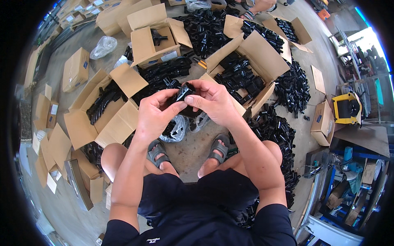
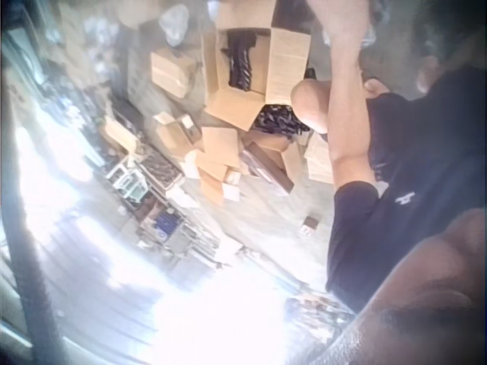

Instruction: The person assembles small black metal components by hand, inserting a metal pin through pre-drilled holes in the parts while sitting amidst numerous boxes of components on a fabrication floor.

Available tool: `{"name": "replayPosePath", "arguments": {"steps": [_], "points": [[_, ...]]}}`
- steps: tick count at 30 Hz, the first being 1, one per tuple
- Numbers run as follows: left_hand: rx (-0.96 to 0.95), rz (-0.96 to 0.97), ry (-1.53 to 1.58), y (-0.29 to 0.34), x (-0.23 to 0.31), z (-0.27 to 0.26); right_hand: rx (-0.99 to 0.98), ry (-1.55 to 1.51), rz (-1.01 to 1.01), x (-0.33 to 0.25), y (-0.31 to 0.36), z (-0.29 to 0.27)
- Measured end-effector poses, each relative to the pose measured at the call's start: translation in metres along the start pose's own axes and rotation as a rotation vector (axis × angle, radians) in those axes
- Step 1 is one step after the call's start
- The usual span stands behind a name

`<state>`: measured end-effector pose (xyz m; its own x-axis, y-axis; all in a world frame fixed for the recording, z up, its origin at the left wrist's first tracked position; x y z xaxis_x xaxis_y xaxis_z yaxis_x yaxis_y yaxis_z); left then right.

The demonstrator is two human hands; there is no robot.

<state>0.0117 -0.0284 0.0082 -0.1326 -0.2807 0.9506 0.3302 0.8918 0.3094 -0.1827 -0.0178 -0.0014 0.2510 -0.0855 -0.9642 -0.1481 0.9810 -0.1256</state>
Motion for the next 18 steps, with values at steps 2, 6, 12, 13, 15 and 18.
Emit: {"name": "replayPosePath", "arguments": {"steps": [2, 6, 12, 13, 15, 18], "points": [[-0.003, 0.052, 0.111, 0.001, 0.005, 0.005, 0.036, 0.019, -0.064, 0.003, 0.001, 0.001], [0.009, 0.222, 0.238, -0.001, 0.002, 0.011, 0.067, -0.017, -0.068, -0.003, 0.001, 0.005], [-0.028, 0.167, 0.306, -0.001, 0.001, 0.010, 0.058, 0.092, -0.105, -0.016, 0.002, 0.010], [-0.040, 0.158, 0.304, -0.001, 0.000, 0.009, 0.069, 0.084, -0.073, -0.013, 0.004, 0.008], [-0.047, 0.132, 0.293, -0.001, -0.001, 0.008, 0.079, 0.073, -0.079, -0.013, 0.007, 0.010], [-0.016, 0.075, 0.289, -0.004, -0.001, 0.008, 0.095, 0.183, -0.069, -0.016, 0.005, 0.011]]}}
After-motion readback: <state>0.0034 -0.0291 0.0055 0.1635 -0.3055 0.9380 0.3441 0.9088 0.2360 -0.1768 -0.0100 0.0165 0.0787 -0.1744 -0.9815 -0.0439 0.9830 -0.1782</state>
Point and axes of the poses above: each hand's wrist, its own y-axis away from the middle knuckle, its own z-axis out of the palm, x = y × z, the point moved 2 cm from there along -y, towards the middle knuckle, and after that the axes turned 12 degrees about -z, right-handed, at the moved point
